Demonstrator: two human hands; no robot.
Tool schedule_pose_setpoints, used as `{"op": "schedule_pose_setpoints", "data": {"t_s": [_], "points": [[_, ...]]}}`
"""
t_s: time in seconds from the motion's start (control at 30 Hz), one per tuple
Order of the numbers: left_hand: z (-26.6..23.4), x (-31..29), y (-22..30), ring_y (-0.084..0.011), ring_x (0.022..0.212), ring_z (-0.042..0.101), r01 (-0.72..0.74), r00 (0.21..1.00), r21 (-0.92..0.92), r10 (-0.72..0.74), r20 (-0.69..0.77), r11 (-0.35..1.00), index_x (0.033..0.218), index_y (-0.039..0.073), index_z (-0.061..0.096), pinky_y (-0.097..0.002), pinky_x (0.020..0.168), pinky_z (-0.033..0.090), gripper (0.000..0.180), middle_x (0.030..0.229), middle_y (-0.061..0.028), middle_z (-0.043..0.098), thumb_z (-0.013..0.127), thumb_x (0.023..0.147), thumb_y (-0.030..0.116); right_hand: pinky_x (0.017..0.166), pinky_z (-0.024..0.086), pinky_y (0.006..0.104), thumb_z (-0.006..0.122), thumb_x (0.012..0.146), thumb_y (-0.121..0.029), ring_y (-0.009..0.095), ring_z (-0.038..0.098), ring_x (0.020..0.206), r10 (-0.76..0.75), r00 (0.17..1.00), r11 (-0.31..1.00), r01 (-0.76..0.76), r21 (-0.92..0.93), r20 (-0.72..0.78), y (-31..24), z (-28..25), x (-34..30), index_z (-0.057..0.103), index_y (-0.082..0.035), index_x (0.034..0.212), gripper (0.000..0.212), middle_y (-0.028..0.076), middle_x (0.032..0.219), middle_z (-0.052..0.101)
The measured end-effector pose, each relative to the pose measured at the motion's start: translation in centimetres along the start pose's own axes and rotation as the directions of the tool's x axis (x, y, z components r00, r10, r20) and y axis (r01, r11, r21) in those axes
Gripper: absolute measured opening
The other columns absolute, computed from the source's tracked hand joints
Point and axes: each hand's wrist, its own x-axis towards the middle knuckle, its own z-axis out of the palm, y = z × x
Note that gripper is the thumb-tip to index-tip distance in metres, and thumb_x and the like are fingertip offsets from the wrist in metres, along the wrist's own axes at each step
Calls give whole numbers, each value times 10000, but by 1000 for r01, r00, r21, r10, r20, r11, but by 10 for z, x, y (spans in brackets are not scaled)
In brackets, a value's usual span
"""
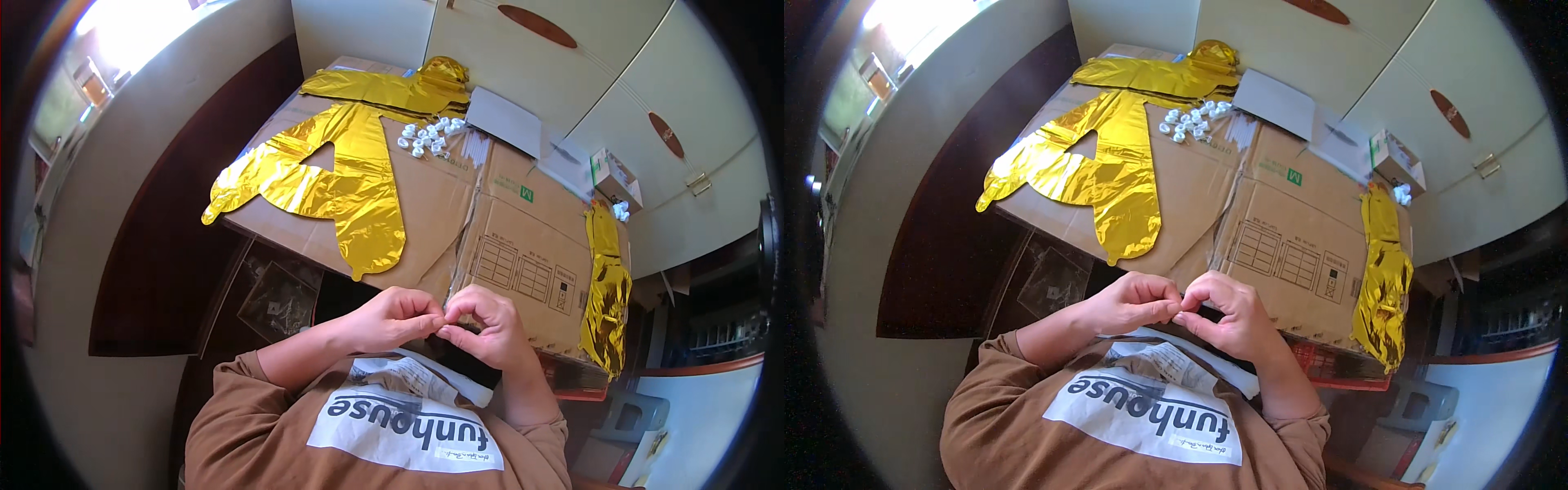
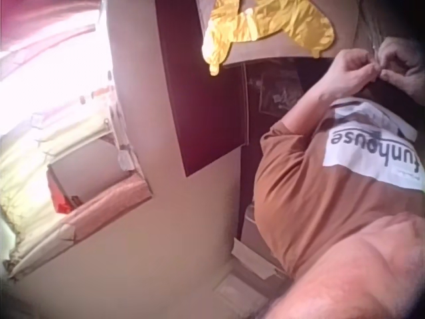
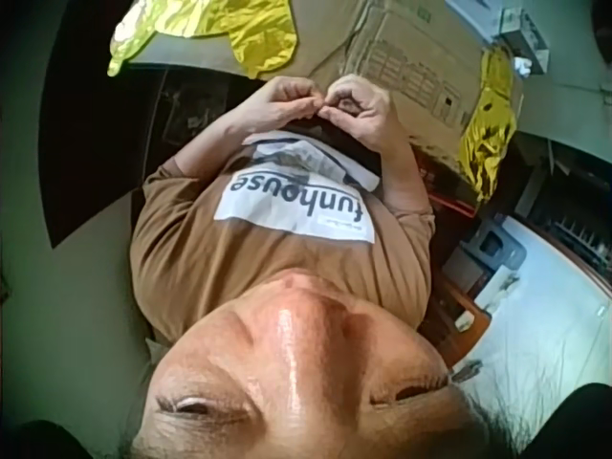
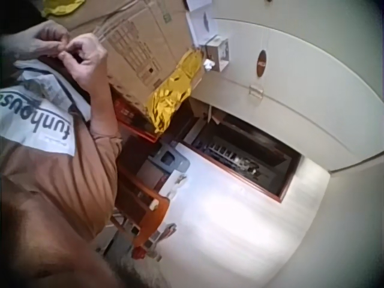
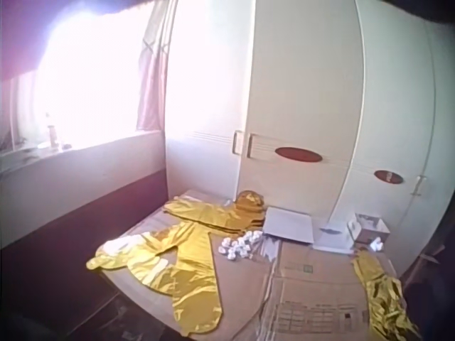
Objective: Threading small white foam-like pieces onto a thin white string.
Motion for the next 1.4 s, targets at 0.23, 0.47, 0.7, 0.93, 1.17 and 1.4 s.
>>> {"op": "schedule_pose_setpoints", "data": {"t_s": [0.23, 0.47, 0.7, 0.93, 1.17, 1.4], "points": [[-4, 3, -16, -85, 819, 567, 5, 999, -264, -16, -40, 965, 887, -2, 691, -214, 697, 439, 126, 883, -23, 607, 639, 894, 112, 706, 471, 233, 714, 752, 48, 107, 571, 782, 127, 991, 908, -137, 396, 53, 13, 7, -6, 589, -27, 895, 204, 27, 854, 571], [2, 5, -13, -85, 818, 521, -187, 982, -335, 180, -52, 924, 918, 11, 719, -224, 719, 416, 128, 866, -15, 558, 656, 881, 117, 799, 451, 221, 726, 762, 61, 107, 549, 891, 64, 992, 697, -120, 707, 106, 21, 11, -2, 569, -12, 975, 274, 38, 957, 551], [-4, 10, -7, -96, 861, 449, -360, 932, -189, 342, -119, 914, 941, 43, 723, -232, 764, 380, 140, 905, 2, 508, 671, 871, 153, 821, 465, 237, 734, 760, 53, 127, 563, 919, 47, 996, 678, 24, 735, -75, 29, 24, 8, 585, -8, 969, 264, 59, 984, 558], [-15, 10, 6, -130, 876, 441, -518, 827, 294, 558, -66, 803, 907, 48, 713, -266, 784, 376, 147, 882, -10, 506, 684, 867, 186, 835, 493, 243, 727, 755, 74, 119, 591, 899, 81, 995, 542, -99, 834, 65, 35, 22, 12, 586, -9, 957, 260, 53, 985, 569], [-24, 11, 10, -137, 830, 526, -407, 882, 366, 464, -80, 837, 897, 41, 699, -278, 743, 428, 129, 860, -36, 578, 678, 867, 165, 742, 487, 201, 762, 758, -4, 90, 598, 844, 186, 975, 821, -222, 526, 121, 7, -1, 33, 601, -16, 911, 223, 24, 889, 613], [-43, 11, 13, -118, 717, 604, -132, 987, 105, 140, -81, 986, 920, 17, 720, -238, 658, 476, 120, 809, -48, 666, 683, 861, 114, 645, 474, 189, 752, 776, -36, 58, 593, 753, 235, 924, 836, -350, 422, 302, 17, -10, 55, 612, -20, 860, 163, -6, 763, 619]]}}
